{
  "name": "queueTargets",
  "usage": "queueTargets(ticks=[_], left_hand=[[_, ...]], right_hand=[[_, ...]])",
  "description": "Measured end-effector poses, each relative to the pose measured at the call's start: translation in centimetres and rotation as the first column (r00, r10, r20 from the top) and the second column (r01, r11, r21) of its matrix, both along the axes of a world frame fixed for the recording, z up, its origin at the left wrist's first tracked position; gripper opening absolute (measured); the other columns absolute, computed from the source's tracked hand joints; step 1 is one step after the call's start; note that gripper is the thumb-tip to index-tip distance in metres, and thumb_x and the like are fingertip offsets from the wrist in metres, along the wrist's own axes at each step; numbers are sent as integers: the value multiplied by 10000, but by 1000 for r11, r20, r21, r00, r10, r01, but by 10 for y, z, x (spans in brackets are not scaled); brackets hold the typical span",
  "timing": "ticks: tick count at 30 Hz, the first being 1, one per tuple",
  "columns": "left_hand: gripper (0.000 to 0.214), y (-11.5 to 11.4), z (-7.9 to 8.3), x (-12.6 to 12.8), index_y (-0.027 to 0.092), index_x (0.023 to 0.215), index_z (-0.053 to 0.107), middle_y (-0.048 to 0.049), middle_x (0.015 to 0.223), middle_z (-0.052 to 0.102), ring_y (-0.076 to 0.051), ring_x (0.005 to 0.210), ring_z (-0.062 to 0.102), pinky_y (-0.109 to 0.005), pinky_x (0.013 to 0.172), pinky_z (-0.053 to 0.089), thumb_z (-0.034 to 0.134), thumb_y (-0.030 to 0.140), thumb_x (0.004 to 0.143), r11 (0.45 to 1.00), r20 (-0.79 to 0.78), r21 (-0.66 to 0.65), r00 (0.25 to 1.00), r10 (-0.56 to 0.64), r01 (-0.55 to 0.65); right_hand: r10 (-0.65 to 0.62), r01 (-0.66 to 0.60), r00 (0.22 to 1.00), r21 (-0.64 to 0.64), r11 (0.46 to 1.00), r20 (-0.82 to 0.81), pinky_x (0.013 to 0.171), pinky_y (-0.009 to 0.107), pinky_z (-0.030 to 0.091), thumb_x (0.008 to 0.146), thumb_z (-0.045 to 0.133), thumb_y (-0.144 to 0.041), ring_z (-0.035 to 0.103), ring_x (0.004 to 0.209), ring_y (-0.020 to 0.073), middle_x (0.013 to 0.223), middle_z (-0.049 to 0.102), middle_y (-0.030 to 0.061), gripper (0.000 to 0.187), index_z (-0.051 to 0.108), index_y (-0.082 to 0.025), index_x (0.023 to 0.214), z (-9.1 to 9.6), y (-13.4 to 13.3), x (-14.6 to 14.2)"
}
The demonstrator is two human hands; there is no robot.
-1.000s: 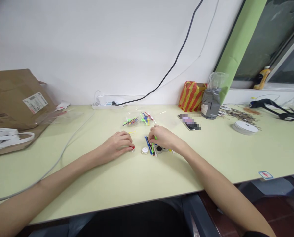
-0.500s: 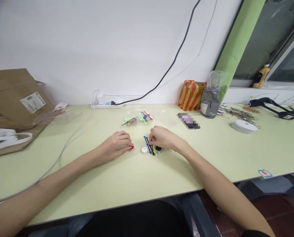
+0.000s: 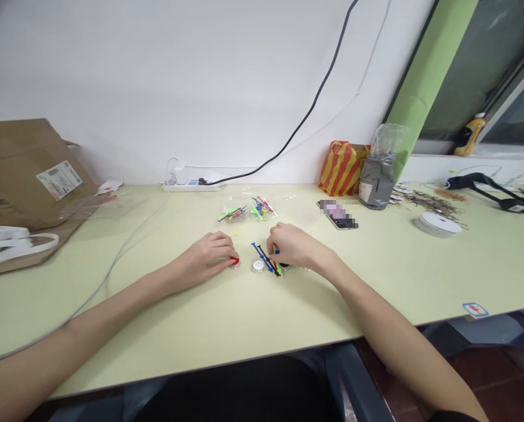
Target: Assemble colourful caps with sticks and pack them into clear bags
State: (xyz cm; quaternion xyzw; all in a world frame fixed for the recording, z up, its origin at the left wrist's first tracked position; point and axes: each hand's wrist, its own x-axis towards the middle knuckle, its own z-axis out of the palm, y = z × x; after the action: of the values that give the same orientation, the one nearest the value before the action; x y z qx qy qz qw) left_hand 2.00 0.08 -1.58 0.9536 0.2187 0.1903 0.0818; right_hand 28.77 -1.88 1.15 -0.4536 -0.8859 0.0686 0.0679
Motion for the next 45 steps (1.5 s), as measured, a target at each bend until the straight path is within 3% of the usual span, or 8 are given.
queueTargets(ticks=[10, 18, 22, 29, 34, 37, 40, 45], left_hand=[[196, 0, 0, 1, 215, 1000, 697, -56, 967, 690, -221, 1013, 580, -373, 916, 430, 506, 257, 994, 999, -21, 38, 999, 38, -37], [205, 2, -4, 0, 230, 1055, 706, -68, 1003, 676, -239, 1019, 560, -386, 897, 446, 570, 356, 968, 996, -56, 66, 996, 67, -63], [153, 2, -5, 1, 216, 982, 675, -59, 990, 664, -231, 1004, 570, -377, 889, 449, 569, 324, 958, 995, -35, 54, 996, 85, -83], [70, -1, -9, 1, 209, 948, 552, 2, 869, 625, -154, 767, 571, -303, 736, 456, 584, 254, 905, 957, 183, -177, 948, 262, -230], [158, -8, -8, 3, 198, 941, 570, 68, 634, 509, -90, 541, 454, -217, 521, 348, 648, 326, 891, 880, 300, -444, 897, 325, -171], [227, -12, -5, 5, 182, 969, 614, 65, 574, 528, -93, 487, 497, -207, 484, 381, 667, 388, 890, 812, 309, -569, 882, 356, -129], [256, -16, -3, 6, 171, 1042, 643, 17, 645, 634, -126, 551, 611, -229, 542, 484, 663, 382, 898, 799, 345, -598, 880, 327, -62], [260, -21, 1, 8, 181, 1126, 668, -35, 836, 729, -164, 710, 714, -276, 706, 560, 653, 339, 920, 864, 397, -503, 892, 215, 16]], right_hand=[[-2, 1, 1000, 60, 998, 7, 705, 307, 408, 827, 639, -35, 582, 899, 234, 830, 660, 92, 183, 704, -180, 737, -5, 1, -9], [88, -25, 979, 315, 949, -186, 822, 367, 443, 931, 541, -70, 527, 974, 250, 1010, 620, 110, 147, 635, -167, 872, -4, 2, -10], [157, -47, 940, 341, 939, -304, 910, 407, 441, 922, 488, -35, 523, 1065, 263, 1099, 622, 128, 178, 571, -187, 879, -3, 1, -13], [82, 15, 887, 205, 979, -454, 795, 336, 424, 915, 438, -65, 542, 906, 225, 894, 610, 69, 168, 505, -208, 855, -11, 1, -18], [68, -19, 810, 89, 996, -582, 744, 286, 418, 912, 489, -118, 551, 812, 175, 863, 629, 32, 122, 546, -198, 839, -19, 0, -25], [45, -78, 746, -20, 997, -665, 721, 272, 435, 921, 549, -184, 581, 764, 159, 814, 653, 20, 95, 607, -189, 845, -20, -5, -34], [15, -158, 665, -121, 980, -747, 702, 266, 456, 914, 592, -220, 603, 724, 151, 750, 652, 10, 88, 644, -179, 856, -20, -10, -44], [-19, -222, 550, -168, 960, -835, 745, 280, 488, 902, 589, -180, 656, 765, 156, 779, 684, 22, 34, 612, -175, 878, -18, -16, -53]])
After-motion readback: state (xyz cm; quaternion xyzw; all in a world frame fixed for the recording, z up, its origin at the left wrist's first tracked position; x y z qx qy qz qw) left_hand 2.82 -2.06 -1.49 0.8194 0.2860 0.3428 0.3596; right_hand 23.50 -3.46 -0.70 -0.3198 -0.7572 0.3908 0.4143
